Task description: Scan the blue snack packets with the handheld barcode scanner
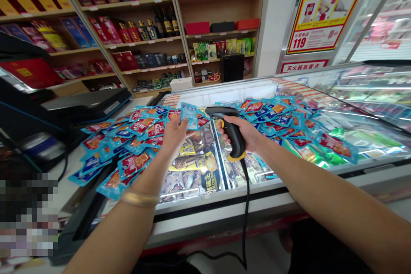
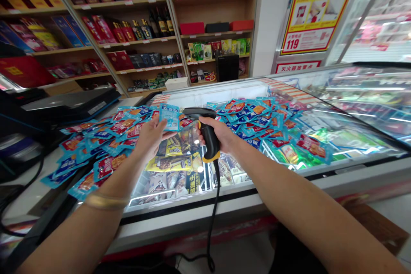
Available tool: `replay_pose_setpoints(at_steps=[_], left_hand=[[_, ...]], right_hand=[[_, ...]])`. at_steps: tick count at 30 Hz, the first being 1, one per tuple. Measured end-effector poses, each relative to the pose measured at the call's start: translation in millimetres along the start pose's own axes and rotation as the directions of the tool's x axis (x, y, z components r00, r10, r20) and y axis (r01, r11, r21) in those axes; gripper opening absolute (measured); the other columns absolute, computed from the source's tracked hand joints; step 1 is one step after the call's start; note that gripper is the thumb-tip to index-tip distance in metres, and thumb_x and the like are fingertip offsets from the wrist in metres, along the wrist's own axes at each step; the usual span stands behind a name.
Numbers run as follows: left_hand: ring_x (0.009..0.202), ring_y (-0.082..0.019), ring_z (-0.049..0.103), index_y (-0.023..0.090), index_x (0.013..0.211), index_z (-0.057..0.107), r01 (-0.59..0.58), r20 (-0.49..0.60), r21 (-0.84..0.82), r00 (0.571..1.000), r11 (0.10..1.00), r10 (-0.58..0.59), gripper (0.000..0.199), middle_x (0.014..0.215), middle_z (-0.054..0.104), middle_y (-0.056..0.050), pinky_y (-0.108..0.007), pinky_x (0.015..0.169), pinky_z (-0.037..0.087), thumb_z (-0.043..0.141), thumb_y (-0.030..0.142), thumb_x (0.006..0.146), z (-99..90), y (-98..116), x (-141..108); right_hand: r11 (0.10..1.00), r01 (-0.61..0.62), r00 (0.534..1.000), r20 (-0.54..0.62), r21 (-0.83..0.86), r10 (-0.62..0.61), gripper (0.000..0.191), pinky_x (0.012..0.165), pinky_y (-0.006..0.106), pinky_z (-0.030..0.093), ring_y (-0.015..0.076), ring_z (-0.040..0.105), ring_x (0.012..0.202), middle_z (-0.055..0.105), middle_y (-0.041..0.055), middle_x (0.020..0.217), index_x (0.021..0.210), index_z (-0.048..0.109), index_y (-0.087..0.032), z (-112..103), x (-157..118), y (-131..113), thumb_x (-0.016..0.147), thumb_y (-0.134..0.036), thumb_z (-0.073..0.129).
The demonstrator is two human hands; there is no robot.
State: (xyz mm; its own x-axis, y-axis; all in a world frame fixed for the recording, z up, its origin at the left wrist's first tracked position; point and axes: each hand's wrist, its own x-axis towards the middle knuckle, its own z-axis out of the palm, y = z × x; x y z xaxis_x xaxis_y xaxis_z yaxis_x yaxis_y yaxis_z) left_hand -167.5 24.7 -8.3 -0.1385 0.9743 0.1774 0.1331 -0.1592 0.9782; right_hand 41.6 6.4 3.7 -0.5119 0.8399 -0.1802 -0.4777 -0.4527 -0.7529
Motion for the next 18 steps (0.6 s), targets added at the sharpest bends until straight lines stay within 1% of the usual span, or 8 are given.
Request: replay_pose_setpoints(at_steps=[3, 5, 7, 9, 11, 14, 16, 18], left_hand=[[0.081, -0.019, 0.067, 0.019, 0.102, 0.067, -0.159, 0.084, 0.238, 0.986, 0.958, 0.143, 0.031, 0.084, 0.070, -0.002, -0.038, 0.079, 0.058, 0.051, 0.039, 0.084, 15.3, 4, 4], [0.087, -0.022, 0.067, 0.020, 0.108, 0.067, -0.275, 0.139, 0.415, 0.961, 0.867, 0.238, 0.034, 0.090, 0.071, -0.003, -0.037, 0.083, 0.056, 0.045, 0.035, 0.088, 31.8, 11, 7], [0.096, -0.025, 0.067, 0.020, 0.118, 0.065, -0.357, 0.190, 0.535, 0.934, 0.766, 0.303, 0.039, 0.098, 0.072, -0.004, -0.037, 0.088, 0.053, 0.040, 0.030, 0.090, 54.2, 19, 12], [0.105, -0.026, 0.065, 0.020, 0.127, 0.061, -0.405, 0.237, 0.585, 0.914, 0.703, 0.330, 0.043, 0.107, 0.072, -0.005, -0.038, 0.092, 0.050, 0.036, 0.026, 0.093, 82.3, 26, 18], [0.111, -0.025, 0.063, 0.021, 0.134, 0.056, -0.439, 0.292, 0.599, 0.898, 0.670, 0.328, 0.045, 0.116, 0.070, -0.005, -0.037, 0.096, 0.047, 0.034, 0.023, 0.094, 113.8, 29, 22], [0.126, -0.023, 0.054, 0.021, 0.140, 0.049, -0.524, 0.442, 0.586, 0.846, 0.618, 0.299, 0.046, 0.133, 0.061, -0.006, -0.037, 0.106, 0.041, 0.036, 0.027, 0.096, 158.2, 28, 24], [0.136, -0.024, 0.042, 0.018, 0.141, 0.047, -0.585, 0.531, 0.582, 0.799, 0.564, 0.281, 0.048, 0.143, 0.052, -0.008, -0.039, 0.113, 0.033, 0.038, 0.032, 0.096, 179.0, 24, 22], [0.142, -0.024, 0.034, 0.016, 0.141, 0.047, -0.615, 0.565, 0.593, 0.777, 0.520, 0.276, 0.048, 0.147, 0.047, -0.011, -0.042, 0.117, 0.027, 0.036, 0.034, 0.097, 190.0, 21, 21]], right_hand=[[0.993, 0.105, 0.993, -0.058, 0.061, -0.102, 0.020, 0.040, 0.018, 0.043, 0.0095, 0.049, 0.046, 0.056, 0.0018, 0.060, 0.077, 0.058, -0.015, -7, -4, -18, 0.087, -0.031, 0.056], [0.980, 0.175, 0.981, -0.103, 0.089, -0.166, 0.021, 0.039, 0.018, 0.043, 0.0096, 0.049, 0.046, 0.056, 0.0021, 0.060, 0.077, 0.058, -0.015, -16, -10, -33, 0.088, -0.032, 0.054], [0.965, 0.238, 0.964, -0.150, 0.109, -0.221, 0.020, 0.039, 0.017, 0.043, 0.0095, 0.049, 0.047, 0.056, 0.0022, 0.060, 0.078, 0.058, -0.015, -30, -20, -48, 0.089, -0.032, 0.053], [0.947, 0.297, 0.942, -0.199, 0.123, -0.269, 0.020, 0.039, 0.017, 0.043, 0.0093, 0.049, 0.047, 0.056, 0.0024, 0.061, 0.079, 0.057, -0.016, -47, -31, -61, 0.089, -0.033, 0.054], [0.924, 0.354, 0.918, -0.240, 0.142, -0.315, 0.020, 0.040, 0.017, 0.043, 0.0089, 0.049, 0.047, 0.056, 0.0021, 0.062, 0.079, 0.056, -0.016, -63, -41, -70, 0.087, -0.035, 0.056], [0.893, 0.412, 0.896, -0.262, 0.183, -0.359, 0.021, 0.040, 0.017, 0.044, 0.0083, 0.047, 0.047, 0.055, 0.0006, 0.062, 0.080, 0.055, -0.017, -81, -52, -76, 0.085, -0.037, 0.058], [0.880, 0.432, 0.890, -0.255, 0.199, -0.379, 0.022, 0.041, 0.017, 0.044, 0.0083, 0.047, 0.047, 0.054, -0.0004, 0.062, 0.080, 0.054, -0.018, -85, -55, -77, 0.084, -0.039, 0.060], [0.875, 0.439, 0.888, -0.248, 0.205, -0.388, 0.023, 0.041, 0.017, 0.044, 0.0081, 0.047, 0.047, 0.054, -0.0009, 0.061, 0.079, 0.053, -0.019, -86, -54, -77, 0.084, -0.040, 0.060]])
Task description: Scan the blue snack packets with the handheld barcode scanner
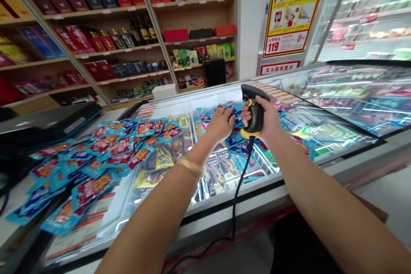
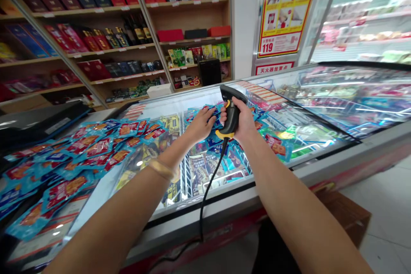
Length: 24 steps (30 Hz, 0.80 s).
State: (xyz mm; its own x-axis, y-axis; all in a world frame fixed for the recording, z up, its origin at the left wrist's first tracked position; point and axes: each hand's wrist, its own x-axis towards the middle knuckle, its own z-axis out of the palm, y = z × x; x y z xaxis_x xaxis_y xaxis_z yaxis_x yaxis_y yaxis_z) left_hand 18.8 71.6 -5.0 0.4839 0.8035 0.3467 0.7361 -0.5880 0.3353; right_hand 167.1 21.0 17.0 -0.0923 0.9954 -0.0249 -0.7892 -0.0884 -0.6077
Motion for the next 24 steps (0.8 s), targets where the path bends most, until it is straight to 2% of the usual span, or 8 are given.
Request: replay_pose_setpoints(at_steps=[3, 7, 10, 13, 16, 18, 21, 24], left_hand=[[0.145, -0.024, 0.027, 0.017, 0.144, 0.041, 0.000, 0.022, 0.017, 1.000, 1.000, 0.000, 0.050, 0.152, 0.040, -0.013, -0.045, 0.118, 0.024, 0.031, 0.033, 0.098, 2.3, 0, -2], [0.147, -0.028, 0.021, 0.019, 0.148, 0.034, 0.035, 0.019, 0.010, 0.999, 0.999, -0.035, 0.052, 0.157, 0.030, -0.013, -0.053, 0.115, 0.024, 0.030, 0.035, 0.099, -8.5, -9, -11], [0.146, -0.028, 0.024, 0.018, 0.148, 0.034, 0.054, -0.025, 0.028, 0.998, 0.998, -0.054, 0.053, 0.156, 0.032, -0.013, -0.051, 0.115, 0.025, 0.032, 0.035, 0.098, -23.3, -26, -25], [0.141, -0.027, 0.034, 0.011, 0.145, 0.037, 0.100, -0.087, 0.111, 0.992, 0.989, -0.090, 0.055, 0.150, 0.041, -0.016, -0.044, 0.115, 0.029, 0.038, 0.032, 0.095, -44.0, -56, -45], [0.133, -0.026, 0.045, 0.007, 0.140, 0.043, 0.191, -0.123, 0.238, 0.979, 0.952, -0.165, 0.055, 0.143, 0.049, -0.018, -0.038, 0.112, 0.034, 0.044, 0.029, 0.090, -66.2, -87, -70], [0.127, -0.028, 0.052, 0.008, 0.136, 0.047, 0.251, -0.089, 0.327, 0.968, 0.911, -0.235, 0.051, 0.138, 0.054, -0.018, -0.038, 0.107, 0.039, 0.046, 0.029, 0.089, -77.9, -101, -86], [0.112, -0.028, 0.062, 0.013, 0.130, 0.054, 0.282, 0.006, 0.461, 0.947, 0.841, -0.321, 0.045, 0.122, 0.065, -0.015, -0.038, 0.096, 0.047, 0.047, 0.033, 0.090, -86.6, -110, -103], [0.104, -0.026, 0.065, 0.015, 0.121, 0.060, 0.287, 0.017, 0.559, 0.934, 0.778, -0.357, 0.038, 0.109, 0.070, -0.013, -0.034, 0.091, 0.048, 0.046, 0.035, 0.092, -86.2, -108, -112]], right_hand=[[1.000, -0.001, 1.000, -0.013, 0.021, 0.002, 0.023, 0.041, 0.016, 0.044, 0.0077, 0.046, 0.046, 0.054, -0.0005, 0.061, 0.078, 0.053, -0.018, 4, 1, 2, 0.085, -0.039, 0.059], [0.998, -0.014, 0.999, -0.045, 0.063, 0.016, 0.022, 0.040, 0.016, 0.043, 0.0075, 0.046, 0.045, 0.053, 0.0001, 0.061, 0.079, 0.054, -0.017, 8, -2, 2, 0.088, -0.038, 0.054], [0.998, -0.010, 0.998, -0.065, 0.054, 0.013, 0.022, 0.040, 0.016, 0.043, 0.0077, 0.046, 0.045, 0.054, 0.0004, 0.061, 0.080, 0.055, -0.017, 9, -5, 3, 0.089, -0.036, 0.051], [1.000, 0.003, 0.998, -0.057, 0.005, -0.003, 0.019, 0.039, 0.016, 0.043, 0.0080, 0.047, 0.045, 0.055, 0.0008, 0.061, 0.079, 0.056, -0.017, 13, -8, 10, 0.088, -0.034, 0.053], [0.998, -0.037, 0.999, -0.027, -0.045, 0.036, 0.021, 0.039, 0.016, 0.043, 0.0083, 0.047, 0.046, 0.055, 0.0016, 0.060, 0.078, 0.056, -0.016, 27, -8, 26, 0.090, -0.031, 0.050], [0.992, -0.097, 0.995, -0.004, -0.081, 0.097, 0.023, 0.038, 0.016, 0.043, 0.0083, 0.048, 0.046, 0.055, 0.0021, 0.059, 0.077, 0.056, -0.015, 42, -5, 40, 0.092, -0.030, 0.048], [0.973, -0.191, 0.981, 0.019, -0.131, 0.195, 0.024, 0.038, 0.016, 0.043, 0.0083, 0.048, 0.045, 0.055, 0.0020, 0.057, 0.075, 0.056, -0.014, 66, 2, 66, 0.092, -0.030, 0.049], [0.947, -0.277, 0.958, 0.030, -0.161, 0.286, 0.024, 0.038, 0.017, 0.043, 0.0082, 0.047, 0.043, 0.054, 0.0011, 0.055, 0.074, 0.056, -0.014, 82, 9, 92, 0.092, -0.029, 0.050]])
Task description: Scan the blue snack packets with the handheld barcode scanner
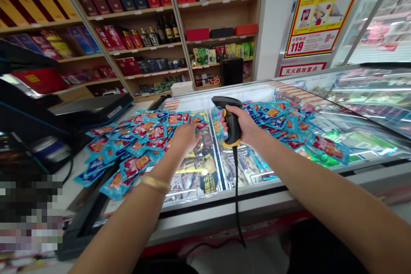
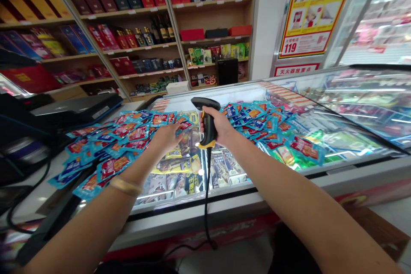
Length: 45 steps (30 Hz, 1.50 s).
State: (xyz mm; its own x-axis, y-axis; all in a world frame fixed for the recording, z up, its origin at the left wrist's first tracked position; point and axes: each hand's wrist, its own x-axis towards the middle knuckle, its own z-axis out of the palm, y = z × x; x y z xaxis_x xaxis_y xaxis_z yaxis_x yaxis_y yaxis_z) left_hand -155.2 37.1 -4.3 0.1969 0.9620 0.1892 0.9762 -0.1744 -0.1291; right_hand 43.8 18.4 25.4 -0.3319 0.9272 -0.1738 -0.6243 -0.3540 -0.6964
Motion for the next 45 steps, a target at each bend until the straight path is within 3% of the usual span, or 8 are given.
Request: replay_pose_setpoints(at_steps=[5, 12, 18, 20, 23, 26, 28, 45], left_hand=[[0.105, -0.026, 0.065, 0.013, 0.115, 0.063, 0.025, -0.018, -0.015, 1.000, 1.000, -0.025, 0.034, 0.108, 0.070, -0.014, -0.033, 0.088, 0.049, 0.043, 0.028, 0.093, 2.8, 6, -6], [0.096, -0.026, 0.068, 0.015, 0.103, 0.068, 0.068, -0.050, -0.081, 0.996, 0.994, -0.072, 0.037, 0.103, 0.071, -0.014, -0.033, 0.079, 0.050, 0.032, 0.024, 0.096, 0.1, 3, -7], [0.082, -0.027, 0.070, 0.016, 0.076, 0.066, 0.102, -0.172, -0.326, 0.971, 0.940, -0.165, 0.036, 0.078, 0.071, -0.012, -0.034, 0.076, 0.050, 0.036, 0.026, 0.093, 0.5, -6, -6], [0.073, -0.026, 0.070, 0.017, 0.065, 0.059, 0.115, -0.181, -0.541, 0.951, 0.833, -0.249, 0.037, 0.063, 0.066, -0.008, -0.034, 0.073, 0.052, 0.037, 0.029, 0.092, 6.2, -9, -3], [0.062, -0.022, 0.068, 0.019, 0.059, 0.053, 0.119, -0.088, -0.877, 0.913, 0.465, -0.399, 0.035, 0.052, 0.058, -0.002, -0.033, 0.066, 0.056, 0.040, 0.030, 0.089, 15.5, -12, 3], [0.059, -0.018, 0.067, 0.017, 0.063, 0.057, 0.098, 0.044, -0.991, 0.885, 0.093, -0.464, 0.028, 0.055, 0.062, -0.002, -0.034, 0.067, 0.059, 0.045, 0.027, 0.086, 18.1, -12, 5], [0.060, -0.016, 0.068, 0.015, 0.066, 0.060, 0.089, 0.093, -0.996, 0.880, -0.032, -0.466, 0.026, 0.061, 0.066, -0.004, -0.035, 0.071, 0.060, 0.047, 0.025, 0.085, 15.8, -11, 5], [0.076, -0.022, 0.072, 0.015, 0.063, 0.057, 0.058, 0.095, -0.994, 0.887, -0.093, -0.453, 0.025, 0.062, 0.068, -0.005, -0.043, 0.081, 0.060, 0.057, 0.032, 0.080, 12.8, -8, 3]], right_hand=[[0.995, -0.101, 0.995, -0.001, -0.024, 0.101, 0.024, 0.038, 0.017, 0.042, 0.0087, 0.047, 0.042, 0.053, 0.0009, 0.054, 0.074, 0.056, -0.014, 1, 8, 26, 0.093, -0.029, 0.049], [0.994, -0.105, 0.993, -0.062, -0.038, 0.102, 0.026, 0.040, 0.018, 0.043, 0.0091, 0.048, 0.043, 0.054, 0.0027, 0.055, 0.073, 0.057, -0.013, -10, 2, 28, 0.092, -0.028, 0.049], [0.994, -0.098, 0.994, -0.050, -0.042, 0.096, 0.027, 0.039, 0.018, 0.041, 0.0087, 0.047, 0.044, 0.054, 0.0027, 0.056, 0.073, 0.057, -0.012, -12, -1, 26, 0.092, -0.028, 0.048], [0.994, -0.098, 0.994, -0.050, -0.052, 0.096, 0.026, 0.039, 0.018, 0.041, 0.0088, 0.047, 0.044, 0.053, 0.0026, 0.056, 0.073, 0.057, -0.012, -12, -1, 27, 0.092, -0.028, 0.048], [0.990, -0.121, 0.992, -0.053, -0.076, 0.117, 0.025, 0.040, 0.018, 0.042, 0.0092, 0.048, 0.045, 0.054, 0.0026, 0.057, 0.073, 0.057, -0.013, -12, -2, 28, 0.092, -0.028, 0.049], [0.985, -0.138, 0.990, -0.032, -0.105, 0.136, 0.025, 0.040, 0.018, 0.042, 0.0094, 0.047, 0.046, 0.055, 0.0027, 0.058, 0.074, 0.057, -0.014, -10, -4, 29, 0.092, -0.028, 0.049], [0.981, -0.141, 0.990, -0.020, -0.131, 0.140, 0.025, 0.041, 0.018, 0.042, 0.0093, 0.047, 0.047, 0.055, 0.0027, 0.059, 0.075, 0.058, -0.013, -9, -5, 30, 0.092, -0.028, 0.049], [0.960, -0.207, 0.975, 0.042, -0.189, 0.219, 0.026, 0.041, 0.018, 0.042, 0.0092, 0.047, 0.047, 0.054, 0.0017, 0.058, 0.074, 0.057, -0.014, -10, -5, 33, 0.094, -0.029, 0.047]])
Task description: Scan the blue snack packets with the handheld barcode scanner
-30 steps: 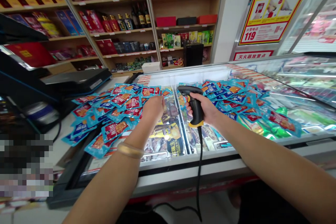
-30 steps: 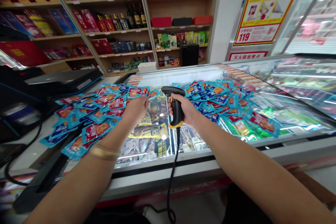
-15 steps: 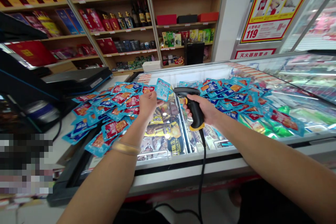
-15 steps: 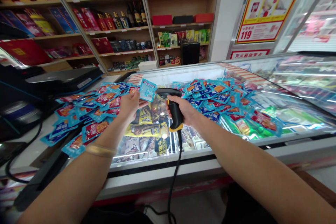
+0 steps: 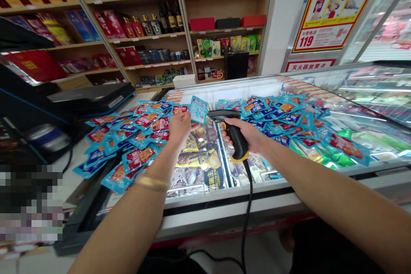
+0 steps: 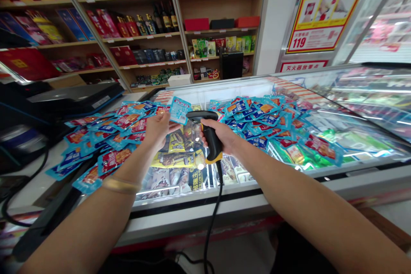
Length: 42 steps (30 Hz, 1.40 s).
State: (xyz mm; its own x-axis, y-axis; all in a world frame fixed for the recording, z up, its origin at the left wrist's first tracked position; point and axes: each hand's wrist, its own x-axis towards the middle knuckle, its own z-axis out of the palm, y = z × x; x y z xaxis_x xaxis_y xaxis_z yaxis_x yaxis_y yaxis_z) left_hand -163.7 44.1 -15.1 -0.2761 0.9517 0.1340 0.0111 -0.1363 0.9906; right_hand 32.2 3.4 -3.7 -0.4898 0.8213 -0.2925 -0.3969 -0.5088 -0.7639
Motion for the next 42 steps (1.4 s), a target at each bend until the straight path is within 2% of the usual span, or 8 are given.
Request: replay_pose_setpoints(at_steps=[9, 12, 15, 21, 26, 30, 36, 42], left_hand=[[0.068, -0.017, 0.070, 0.016, 0.064, 0.055, -0.033, 0.024, 0.050, 0.999, 0.998, 0.032, 0.028, 0.063, 0.067, -0.003, -0.040, 0.077, 0.061, 0.053, 0.037, 0.082, -1.0, -1, -1], [0.063, -0.017, 0.067, 0.018, 0.064, 0.054, -0.151, 0.051, 0.158, 0.988, 0.976, 0.145, 0.029, 0.058, 0.062, 0.000, -0.035, 0.072, 0.060, 0.048, 0.038, 0.084, 2.3, 0, -1], [0.066, -0.020, 0.067, 0.020, 0.062, 0.052, -0.330, 0.142, 0.426, 0.944, 0.843, 0.298, 0.033, 0.054, 0.058, -0.001, -0.029, 0.066, 0.055, 0.044, 0.040, 0.087, 15.2, 9, -1], [0.068, -0.019, 0.064, 0.019, 0.073, 0.062, -0.591, 0.403, 0.715, 0.784, 0.372, 0.471, 0.039, 0.062, 0.063, -0.005, -0.026, 0.066, 0.042, 0.032, 0.032, 0.095, 84.2, 40, -9], [0.089, -0.020, 0.066, 0.018, 0.114, 0.064, -0.727, 0.630, 0.651, 0.677, 0.218, 0.379, 0.036, 0.100, 0.072, -0.009, -0.027, 0.076, 0.045, 0.032, 0.026, 0.098, 156.7, 44, -19], [0.102, -0.023, 0.066, 0.021, 0.127, 0.058, -0.773, 0.745, 0.612, 0.634, 0.165, 0.208, 0.038, 0.118, 0.068, -0.009, -0.032, 0.086, 0.048, 0.033, 0.025, 0.099, 184.4, 31, -28], [0.127, -0.021, 0.053, 0.020, 0.132, 0.055, -0.795, 0.726, 0.562, 0.607, 0.229, 0.325, 0.039, 0.136, 0.058, -0.009, -0.037, 0.106, 0.041, 0.034, 0.024, 0.099, 164.0, 25, -29], [0.127, -0.023, 0.053, 0.017, 0.130, 0.057, -0.697, 0.618, 0.690, 0.708, 0.194, 0.341, 0.040, 0.136, 0.058, -0.011, -0.038, 0.108, 0.039, 0.035, 0.026, 0.098, 97.4, 28, -11]], right_hand=[[0.998, -0.012, 1.000, -0.004, 0.064, 0.012, 0.022, 0.041, 0.019, 0.042, 0.0104, 0.048, 0.047, 0.055, 0.0025, 0.058, 0.075, 0.057, -0.016, 1, 0, -1, 0.092, -0.028, 0.049], [0.995, 0.029, 0.999, -0.019, 0.094, -0.028, 0.023, 0.040, 0.018, 0.041, 0.0099, 0.047, 0.045, 0.054, 0.0020, 0.057, 0.074, 0.057, -0.015, 3, -4, -8, 0.092, -0.027, 0.048], [0.987, 0.118, 0.993, -0.014, 0.113, -0.117, 0.023, 0.040, 0.018, 0.043, 0.0099, 0.048, 0.047, 0.054, 0.0020, 0.058, 0.076, 0.058, -0.014, -4, -12, -22, 0.092, -0.028, 0.048], [0.940, 0.308, 0.947, -0.139, 0.149, -0.289, 0.020, 0.040, 0.017, 0.042, 0.0094, 0.047, 0.047, 0.055, 0.0027, 0.061, 0.079, 0.057, -0.014, -44, -45, -61, 0.090, -0.029, 0.050], [0.884, 0.422, 0.892, -0.268, 0.202, -0.365, 0.020, 0.041, 0.017, 0.043, 0.0088, 0.047, 0.047, 0.054, 0.0025, 0.061, 0.079, 0.055, -0.016, -86, -74, -84, 0.089, -0.032, 0.051], [0.858, 0.467, 0.866, -0.306, 0.214, -0.395, 0.020, 0.040, 0.016, 0.043, 0.0086, 0.046, 0.047, 0.052, 0.0017, 0.062, 0.080, 0.055, -0.016, -106, -87, -87, 0.088, -0.033, 0.051], [0.858, 0.468, 0.863, -0.319, 0.212, -0.392, 0.019, 0.039, 0.017, 0.042, 0.0091, 0.046, 0.047, 0.053, 0.0014, 0.061, 0.081, 0.056, -0.017, -104, -88, -85, 0.088, -0.034, 0.053], [0.891, 0.401, 0.908, -0.218, 0.211, -0.357, 0.020, 0.041, 0.016, 0.042, 0.0083, 0.048, 0.047, 0.054, 0.0019, 0.061, 0.079, 0.056, -0.015, -64, -61, -72, 0.090, -0.031, 0.050]])
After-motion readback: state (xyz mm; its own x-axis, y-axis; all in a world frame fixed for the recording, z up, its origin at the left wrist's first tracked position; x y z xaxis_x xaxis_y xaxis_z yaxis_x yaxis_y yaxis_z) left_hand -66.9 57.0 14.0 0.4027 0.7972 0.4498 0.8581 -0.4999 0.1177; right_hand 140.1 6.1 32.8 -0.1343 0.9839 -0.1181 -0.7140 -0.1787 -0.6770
